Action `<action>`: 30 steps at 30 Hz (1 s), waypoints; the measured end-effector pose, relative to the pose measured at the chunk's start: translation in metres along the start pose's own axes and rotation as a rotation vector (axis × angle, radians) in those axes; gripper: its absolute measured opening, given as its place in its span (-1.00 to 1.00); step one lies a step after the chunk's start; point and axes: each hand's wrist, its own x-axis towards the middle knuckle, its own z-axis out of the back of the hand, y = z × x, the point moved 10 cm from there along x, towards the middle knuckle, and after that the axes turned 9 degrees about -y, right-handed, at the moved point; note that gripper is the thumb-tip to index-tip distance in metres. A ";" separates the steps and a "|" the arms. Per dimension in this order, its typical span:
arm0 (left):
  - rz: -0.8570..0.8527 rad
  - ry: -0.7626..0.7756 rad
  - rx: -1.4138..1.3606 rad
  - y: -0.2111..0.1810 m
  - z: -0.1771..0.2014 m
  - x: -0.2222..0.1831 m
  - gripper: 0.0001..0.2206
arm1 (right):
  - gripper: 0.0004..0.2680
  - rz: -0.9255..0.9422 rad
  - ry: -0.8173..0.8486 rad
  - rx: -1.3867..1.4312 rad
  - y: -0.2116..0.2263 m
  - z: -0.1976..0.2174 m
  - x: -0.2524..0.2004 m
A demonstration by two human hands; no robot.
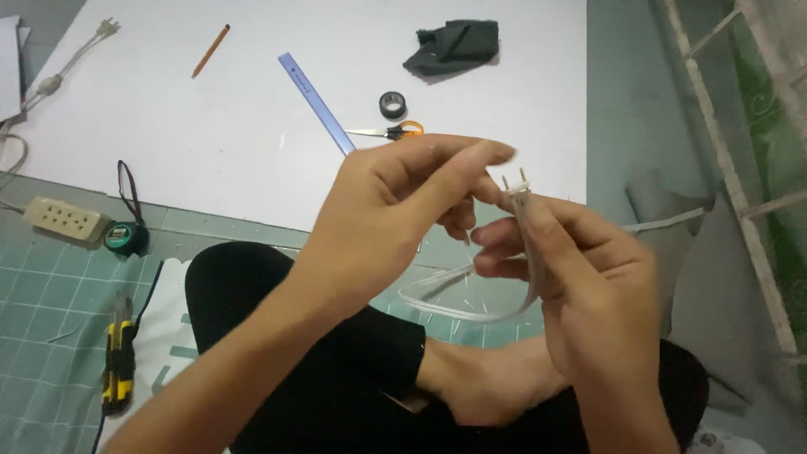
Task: Connecting a wire to an LED strip and securing the connection with electrical tape.
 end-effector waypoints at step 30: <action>0.202 0.212 -0.589 0.027 0.007 -0.024 -0.78 | -0.78 0.309 0.064 -0.369 0.040 -0.032 -0.044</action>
